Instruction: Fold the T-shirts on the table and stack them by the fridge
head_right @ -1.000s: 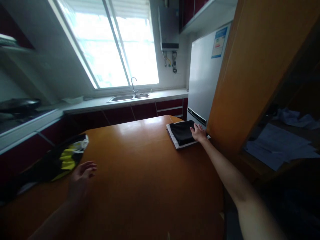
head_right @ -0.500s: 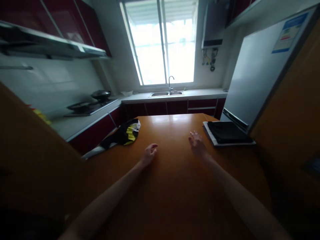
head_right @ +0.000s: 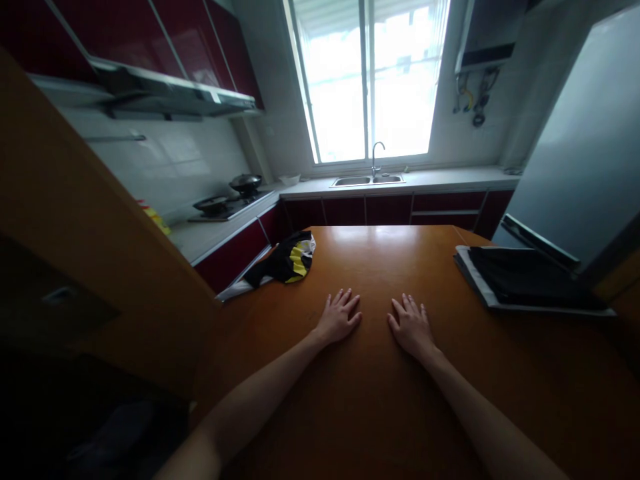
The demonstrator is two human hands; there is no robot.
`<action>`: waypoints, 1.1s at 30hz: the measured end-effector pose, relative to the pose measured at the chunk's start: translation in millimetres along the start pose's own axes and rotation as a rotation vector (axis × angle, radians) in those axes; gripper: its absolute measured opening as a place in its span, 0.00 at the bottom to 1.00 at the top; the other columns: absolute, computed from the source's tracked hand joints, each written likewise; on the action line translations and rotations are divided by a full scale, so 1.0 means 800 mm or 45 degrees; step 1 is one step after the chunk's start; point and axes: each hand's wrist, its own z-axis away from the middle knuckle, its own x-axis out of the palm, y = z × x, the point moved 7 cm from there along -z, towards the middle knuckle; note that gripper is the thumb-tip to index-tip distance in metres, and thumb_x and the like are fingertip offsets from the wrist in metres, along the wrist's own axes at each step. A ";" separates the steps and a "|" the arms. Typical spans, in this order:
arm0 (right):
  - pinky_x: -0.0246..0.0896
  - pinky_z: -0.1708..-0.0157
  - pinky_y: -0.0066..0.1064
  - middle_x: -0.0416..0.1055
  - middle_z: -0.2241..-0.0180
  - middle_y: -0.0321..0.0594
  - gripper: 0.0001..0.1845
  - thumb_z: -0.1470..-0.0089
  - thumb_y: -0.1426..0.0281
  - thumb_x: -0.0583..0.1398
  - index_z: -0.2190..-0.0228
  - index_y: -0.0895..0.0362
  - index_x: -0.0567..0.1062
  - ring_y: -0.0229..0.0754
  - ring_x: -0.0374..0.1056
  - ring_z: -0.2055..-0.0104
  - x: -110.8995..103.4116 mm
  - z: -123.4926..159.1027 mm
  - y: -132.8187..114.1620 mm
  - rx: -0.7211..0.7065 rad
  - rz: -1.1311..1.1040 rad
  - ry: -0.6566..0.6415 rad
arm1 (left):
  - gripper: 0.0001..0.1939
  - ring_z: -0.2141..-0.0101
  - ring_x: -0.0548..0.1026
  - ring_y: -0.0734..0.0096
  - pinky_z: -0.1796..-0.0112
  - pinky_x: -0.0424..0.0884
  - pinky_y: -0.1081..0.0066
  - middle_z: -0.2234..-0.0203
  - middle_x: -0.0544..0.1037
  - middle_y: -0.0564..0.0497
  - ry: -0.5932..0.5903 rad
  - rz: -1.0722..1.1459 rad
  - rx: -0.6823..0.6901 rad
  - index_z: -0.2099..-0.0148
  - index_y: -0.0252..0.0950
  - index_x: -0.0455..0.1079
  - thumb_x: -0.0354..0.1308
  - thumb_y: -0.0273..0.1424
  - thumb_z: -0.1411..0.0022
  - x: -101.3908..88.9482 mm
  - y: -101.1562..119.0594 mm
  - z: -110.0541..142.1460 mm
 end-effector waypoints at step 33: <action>0.37 0.32 0.51 0.54 0.31 0.52 0.30 0.34 0.58 0.50 0.37 0.57 0.67 0.52 0.45 0.28 -0.007 0.002 -0.004 0.030 0.065 -0.090 | 0.22 0.37 0.65 0.59 0.36 0.60 0.59 0.38 0.69 0.43 0.403 0.247 -0.339 0.38 0.35 0.70 0.51 0.32 0.31 -0.049 -0.096 -0.030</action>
